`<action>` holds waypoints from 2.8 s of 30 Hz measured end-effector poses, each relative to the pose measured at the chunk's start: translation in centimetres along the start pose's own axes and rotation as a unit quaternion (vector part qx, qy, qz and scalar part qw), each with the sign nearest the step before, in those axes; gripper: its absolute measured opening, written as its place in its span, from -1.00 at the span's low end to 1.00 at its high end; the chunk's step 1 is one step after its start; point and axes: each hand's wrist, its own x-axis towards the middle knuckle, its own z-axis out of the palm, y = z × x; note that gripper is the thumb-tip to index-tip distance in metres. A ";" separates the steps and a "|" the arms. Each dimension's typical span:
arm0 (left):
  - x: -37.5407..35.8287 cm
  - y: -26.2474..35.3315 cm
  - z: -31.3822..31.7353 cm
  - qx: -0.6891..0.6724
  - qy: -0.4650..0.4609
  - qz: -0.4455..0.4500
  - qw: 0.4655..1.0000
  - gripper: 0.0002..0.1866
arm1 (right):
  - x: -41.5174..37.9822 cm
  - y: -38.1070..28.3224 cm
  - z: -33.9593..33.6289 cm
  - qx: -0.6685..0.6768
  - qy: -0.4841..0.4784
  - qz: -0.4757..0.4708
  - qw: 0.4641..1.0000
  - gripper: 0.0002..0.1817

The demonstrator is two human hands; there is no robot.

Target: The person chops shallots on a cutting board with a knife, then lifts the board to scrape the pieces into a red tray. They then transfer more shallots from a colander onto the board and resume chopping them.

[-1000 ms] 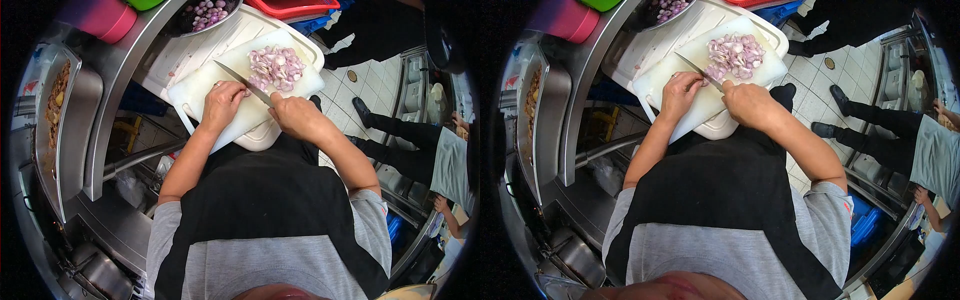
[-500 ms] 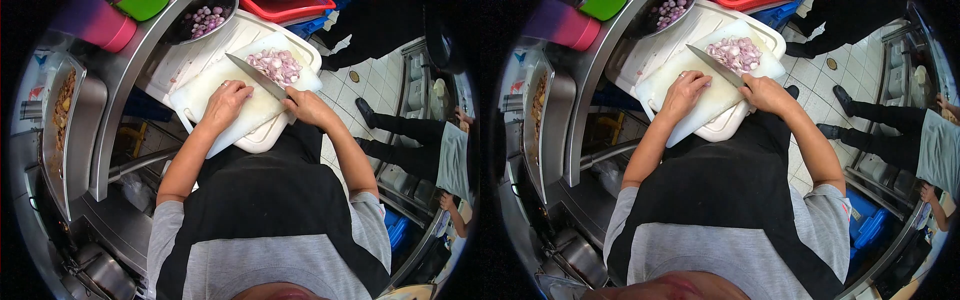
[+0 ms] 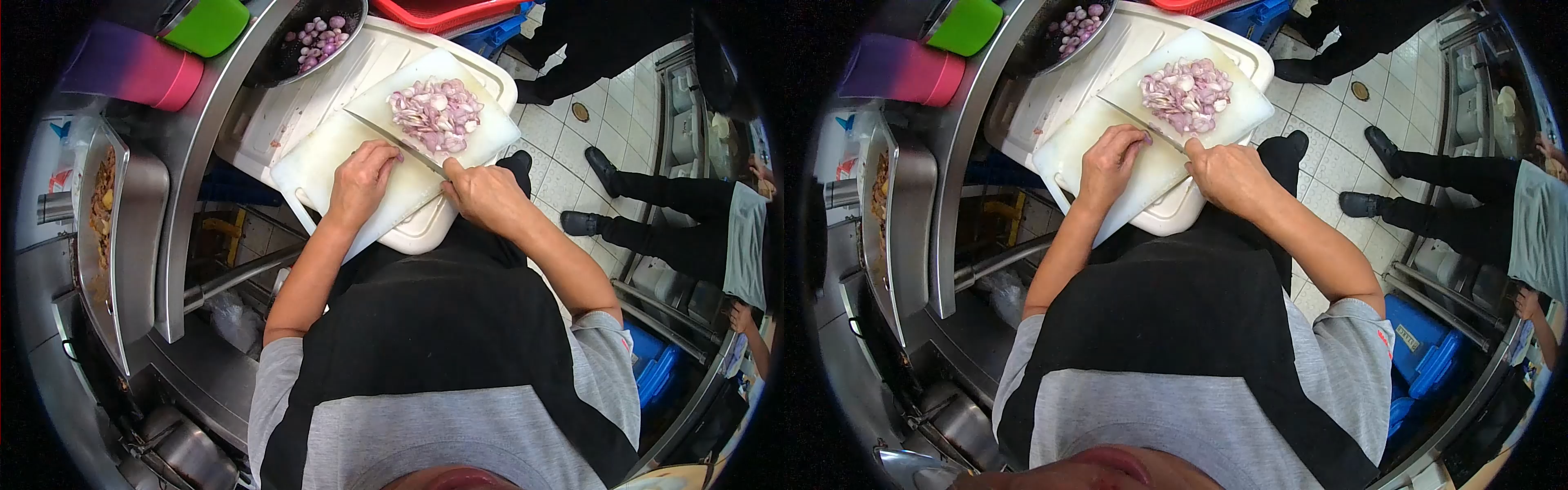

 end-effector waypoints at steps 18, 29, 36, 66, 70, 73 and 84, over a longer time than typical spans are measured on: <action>-0.3 -0.7 0.6 -0.004 0.034 0.022 0.999 -0.85 | -1.2 -1.7 -1.7 0.007 -0.025 -0.002 1.000 -0.76; -0.3 -0.4 0.6 -0.014 0.043 -0.005 0.999 -0.85 | 0.4 -1.0 -0.1 0.020 0.004 -0.022 1.000 -0.74; -0.4 -0.5 0.7 -0.007 0.042 -0.003 0.999 -0.85 | -0.6 -1.2 -0.4 0.045 -0.024 -0.005 0.999 -0.73; -0.5 -0.8 0.9 -0.024 0.045 -0.012 0.999 -0.85 | 3.3 0.2 1.5 0.104 -0.052 0.022 0.993 -0.71; -0.6 -1.2 -0.6 -0.008 0.045 -0.002 0.999 -0.82 | 3.4 1.1 -0.4 0.094 -0.062 0.057 0.992 -0.71; -2.8 -1.7 -4.0 0.049 0.136 -0.095 0.985 -0.79 | 1.3 1.5 -2.5 0.101 -0.037 0.061 0.992 -0.71; -12.6 -3.1 -6.4 -0.414 0.188 -0.491 0.744 -0.66 | -3.3 2.4 -0.6 0.102 -0.017 0.027 0.994 -0.72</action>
